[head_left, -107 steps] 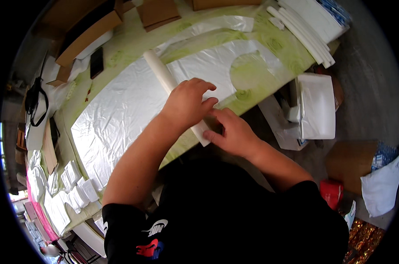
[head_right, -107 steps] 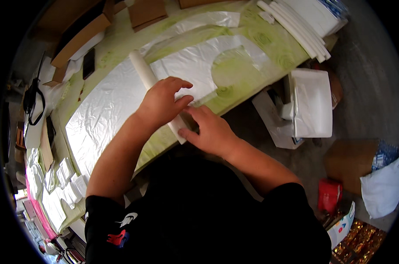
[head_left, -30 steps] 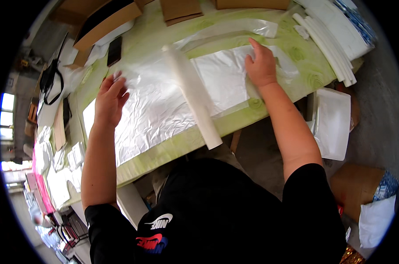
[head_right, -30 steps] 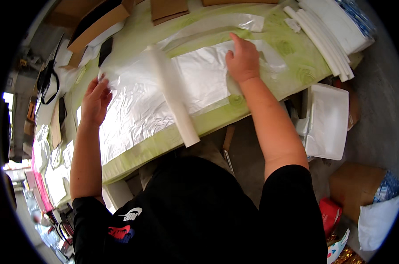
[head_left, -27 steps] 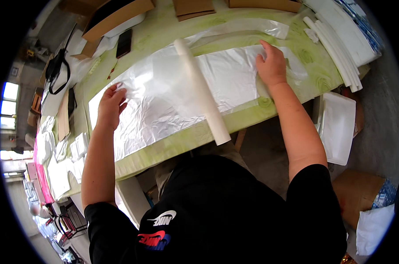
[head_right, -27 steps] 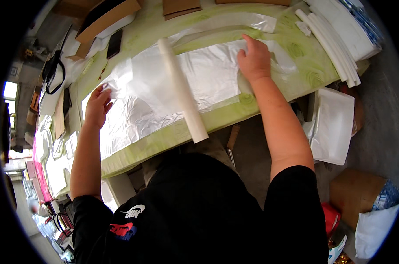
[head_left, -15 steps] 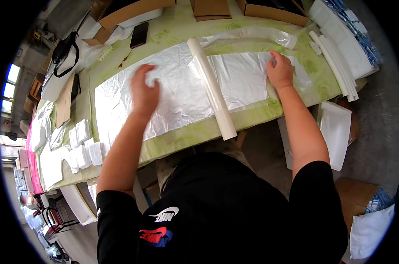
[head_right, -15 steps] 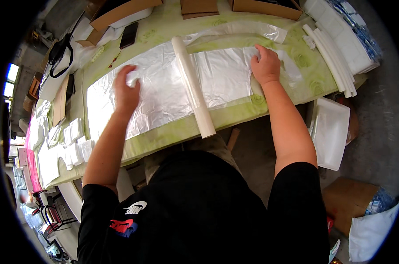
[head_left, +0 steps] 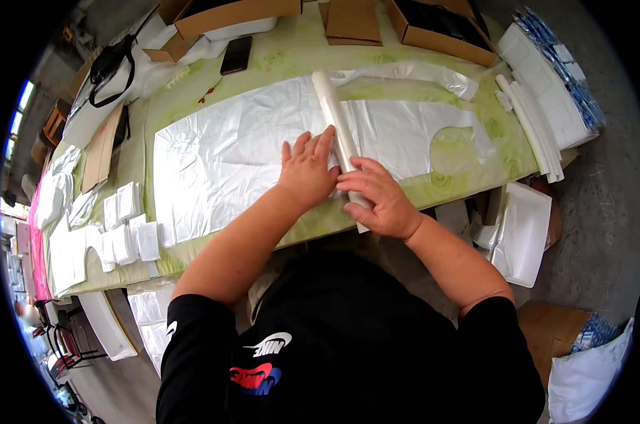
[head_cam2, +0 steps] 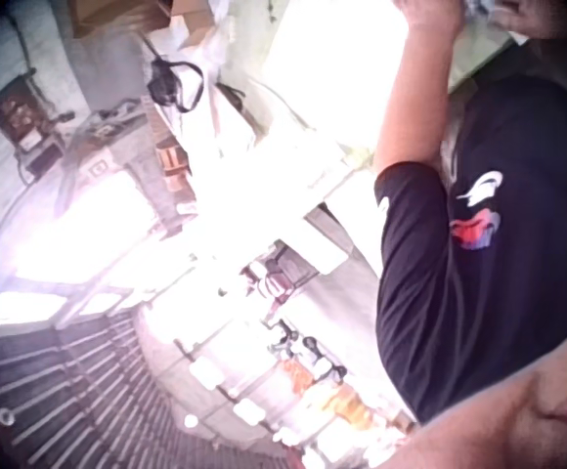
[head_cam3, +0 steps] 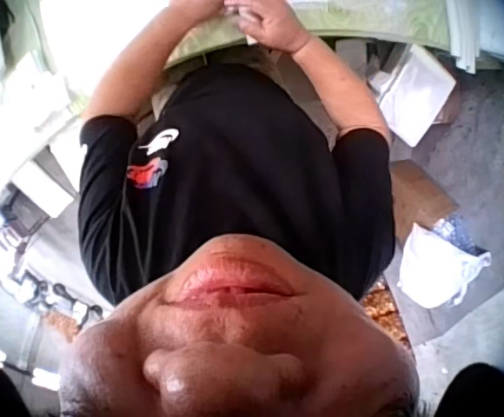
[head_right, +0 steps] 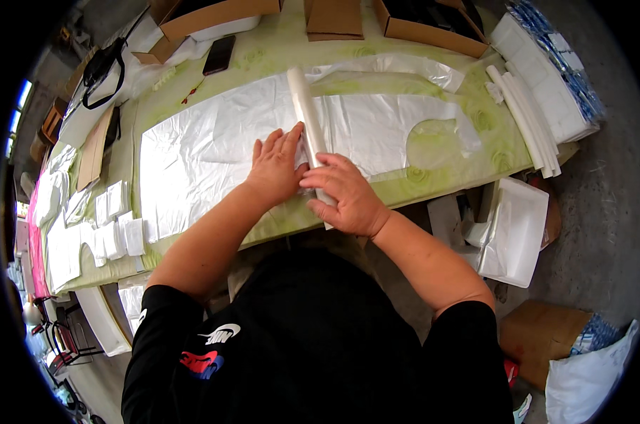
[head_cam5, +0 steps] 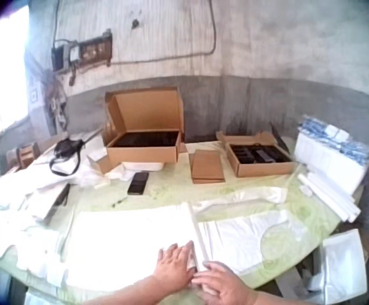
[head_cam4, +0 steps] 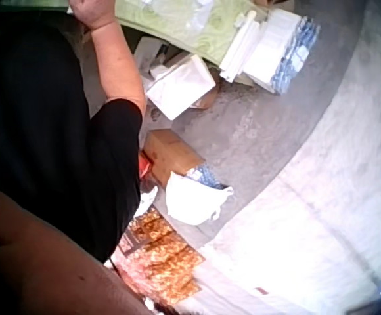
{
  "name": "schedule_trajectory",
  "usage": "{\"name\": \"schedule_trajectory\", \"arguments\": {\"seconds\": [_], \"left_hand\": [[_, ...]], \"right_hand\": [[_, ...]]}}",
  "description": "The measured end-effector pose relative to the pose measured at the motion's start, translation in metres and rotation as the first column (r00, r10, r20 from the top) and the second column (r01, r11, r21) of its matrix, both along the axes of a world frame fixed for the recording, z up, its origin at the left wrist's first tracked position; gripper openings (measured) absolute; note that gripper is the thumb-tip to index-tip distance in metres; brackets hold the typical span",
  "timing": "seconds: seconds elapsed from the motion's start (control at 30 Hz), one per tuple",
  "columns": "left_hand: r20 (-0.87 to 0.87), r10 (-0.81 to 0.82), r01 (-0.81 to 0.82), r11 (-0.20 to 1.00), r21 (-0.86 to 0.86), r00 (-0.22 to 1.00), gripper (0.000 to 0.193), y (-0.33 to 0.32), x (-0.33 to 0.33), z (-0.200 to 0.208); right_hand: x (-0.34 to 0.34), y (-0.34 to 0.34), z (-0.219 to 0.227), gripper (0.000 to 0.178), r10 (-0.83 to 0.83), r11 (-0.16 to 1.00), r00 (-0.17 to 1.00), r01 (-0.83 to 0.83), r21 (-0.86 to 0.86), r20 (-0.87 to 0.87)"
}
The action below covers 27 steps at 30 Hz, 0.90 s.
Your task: The person repeatedly wraps small white rectangular items in clear plastic film on a table. They unroll the film, place an item on it, fold the film around the item, and set the wrapped item aside. The process is repeated multiple times.
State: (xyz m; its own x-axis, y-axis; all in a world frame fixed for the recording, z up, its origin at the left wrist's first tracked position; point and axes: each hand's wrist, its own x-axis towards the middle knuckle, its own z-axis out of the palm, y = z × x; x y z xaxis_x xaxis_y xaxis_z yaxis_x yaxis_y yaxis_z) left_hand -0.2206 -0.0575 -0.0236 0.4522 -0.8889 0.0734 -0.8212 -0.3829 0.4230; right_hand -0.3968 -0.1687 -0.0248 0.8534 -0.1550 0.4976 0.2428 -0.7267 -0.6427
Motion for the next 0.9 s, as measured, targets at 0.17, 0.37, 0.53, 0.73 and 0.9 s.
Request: {"name": "schedule_trajectory", "arguments": {"seconds": [0.17,0.37,0.53,0.73,0.9], "left_hand": [[0.213,-0.272,0.321,0.916,-0.241,0.938,0.053,-0.010,0.027,0.024],[0.220,-0.293,0.345,0.902,-0.258,0.930,0.035,-0.015,0.043,0.020],[0.010,-0.267,0.256,0.912,-0.320,0.964,0.034,0.017,0.040,0.016],[0.039,-0.209,0.210,0.919,-0.334,0.977,0.045,0.064,0.057,-0.004],[0.042,-0.179,0.182,0.912,-0.368,0.983,0.043,0.072,0.062,-0.007]], "right_hand": [[0.002,0.004,0.013,0.039,0.040,0.994,0.998,-0.045,-0.096,-0.056],[0.000,0.002,0.013,0.034,-0.142,0.987,0.987,0.146,-0.060,0.071],[0.011,-0.001,0.002,0.034,-0.322,0.921,0.944,0.331,-0.205,0.077],[0.096,-0.008,-0.005,0.044,-0.384,0.865,0.912,0.302,-0.401,-0.142],[0.178,-0.052,0.025,0.055,-0.515,0.849,0.655,0.300,-0.435,-0.553]]}}
